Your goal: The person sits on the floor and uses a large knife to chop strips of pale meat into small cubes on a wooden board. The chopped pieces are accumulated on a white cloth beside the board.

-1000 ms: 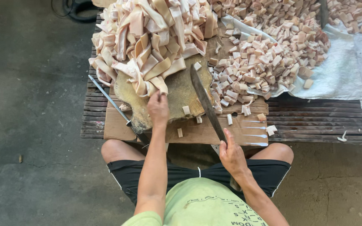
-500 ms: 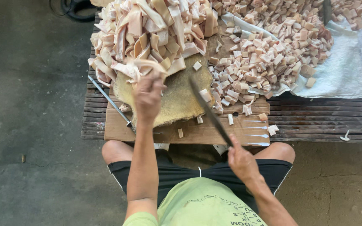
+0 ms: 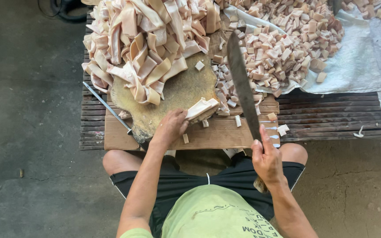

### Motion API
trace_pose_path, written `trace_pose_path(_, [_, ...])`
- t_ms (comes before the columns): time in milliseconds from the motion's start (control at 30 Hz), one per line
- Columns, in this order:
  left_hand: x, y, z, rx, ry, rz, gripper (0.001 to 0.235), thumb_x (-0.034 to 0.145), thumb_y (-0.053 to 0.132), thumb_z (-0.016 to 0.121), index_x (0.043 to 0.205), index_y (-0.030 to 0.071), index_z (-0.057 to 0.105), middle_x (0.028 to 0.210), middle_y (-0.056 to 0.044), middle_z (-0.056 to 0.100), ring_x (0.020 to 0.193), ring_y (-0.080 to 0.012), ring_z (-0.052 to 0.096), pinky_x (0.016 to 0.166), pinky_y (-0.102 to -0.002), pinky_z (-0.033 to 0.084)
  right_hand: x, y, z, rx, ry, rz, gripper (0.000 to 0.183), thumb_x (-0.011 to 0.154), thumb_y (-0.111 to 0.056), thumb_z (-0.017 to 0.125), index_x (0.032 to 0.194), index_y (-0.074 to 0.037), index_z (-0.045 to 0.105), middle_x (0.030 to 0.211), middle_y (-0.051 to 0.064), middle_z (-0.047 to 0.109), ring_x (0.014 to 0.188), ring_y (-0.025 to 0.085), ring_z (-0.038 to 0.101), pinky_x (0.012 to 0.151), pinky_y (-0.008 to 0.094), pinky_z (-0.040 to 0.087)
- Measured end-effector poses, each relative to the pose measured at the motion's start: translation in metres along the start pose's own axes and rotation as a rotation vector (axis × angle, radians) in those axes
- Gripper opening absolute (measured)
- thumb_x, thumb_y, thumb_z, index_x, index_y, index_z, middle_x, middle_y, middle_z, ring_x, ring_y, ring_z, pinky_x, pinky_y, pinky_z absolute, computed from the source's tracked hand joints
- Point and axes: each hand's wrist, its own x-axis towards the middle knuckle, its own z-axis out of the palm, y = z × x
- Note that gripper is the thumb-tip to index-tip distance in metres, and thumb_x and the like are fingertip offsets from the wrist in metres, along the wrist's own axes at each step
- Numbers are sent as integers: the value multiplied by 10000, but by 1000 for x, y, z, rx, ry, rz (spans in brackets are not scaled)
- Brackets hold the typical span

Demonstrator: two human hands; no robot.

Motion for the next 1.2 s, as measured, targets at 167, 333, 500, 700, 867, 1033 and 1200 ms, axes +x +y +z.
trace_pose_path(167, [-3,5,-2,-42,-1,-68,345,929,191,680,1241,43,694,1274,-145,655,1183,-342,600,1016,-429,486,0,5,9,99,167,-308,547,1044,15,576,1549,15,367,875,119,742,672,140,695,607,277,588])
trace_pose_path(333, [-6,0,6,-7,144,21,240,944,171,661,1134,35,717,1173,-157,712,1088,-361,650,947,-451,520,-2,14,45,-159,-39,-362,623,927,12,605,1525,-20,434,1080,301,725,808,373,726,692,416,593])
trace_pose_path(500, [-7,9,14,-169,221,-294,179,993,242,675,1031,69,708,897,-190,717,869,-406,689,762,-502,530,-2,27,51,-207,-201,-169,593,923,-21,616,1502,-36,486,853,258,694,764,446,670,684,509,534])
trace_pose_path(700, [-1,6,15,-153,300,-204,141,959,184,665,1052,83,696,905,-192,731,830,-401,700,722,-491,541,-3,35,59,-217,-172,-206,613,906,-5,624,1502,-83,499,839,248,694,727,434,665,643,507,523])
trace_pose_path(867, [-13,-20,-2,-31,339,-143,92,983,120,668,1071,98,682,1030,-130,730,896,-307,701,815,-422,566,-4,40,61,-204,-165,-239,627,904,0,616,1513,-59,483,794,250,679,697,431,659,630,502,521])
trace_pose_path(1033, [-20,-22,-11,274,336,-12,207,792,111,724,988,171,750,1187,-145,669,1121,-355,553,974,-444,476,0,41,58,-170,-202,-167,606,914,-13,619,1505,-60,494,734,251,662,685,431,657,640,507,512])
trace_pose_path(1200, [-7,-15,-7,149,217,124,387,908,113,679,1291,168,684,1326,-102,655,1245,-328,530,1033,-453,438,1,41,56,-107,-206,-170,592,920,-13,605,1500,-45,492,748,259,657,697,427,666,648,505,513])
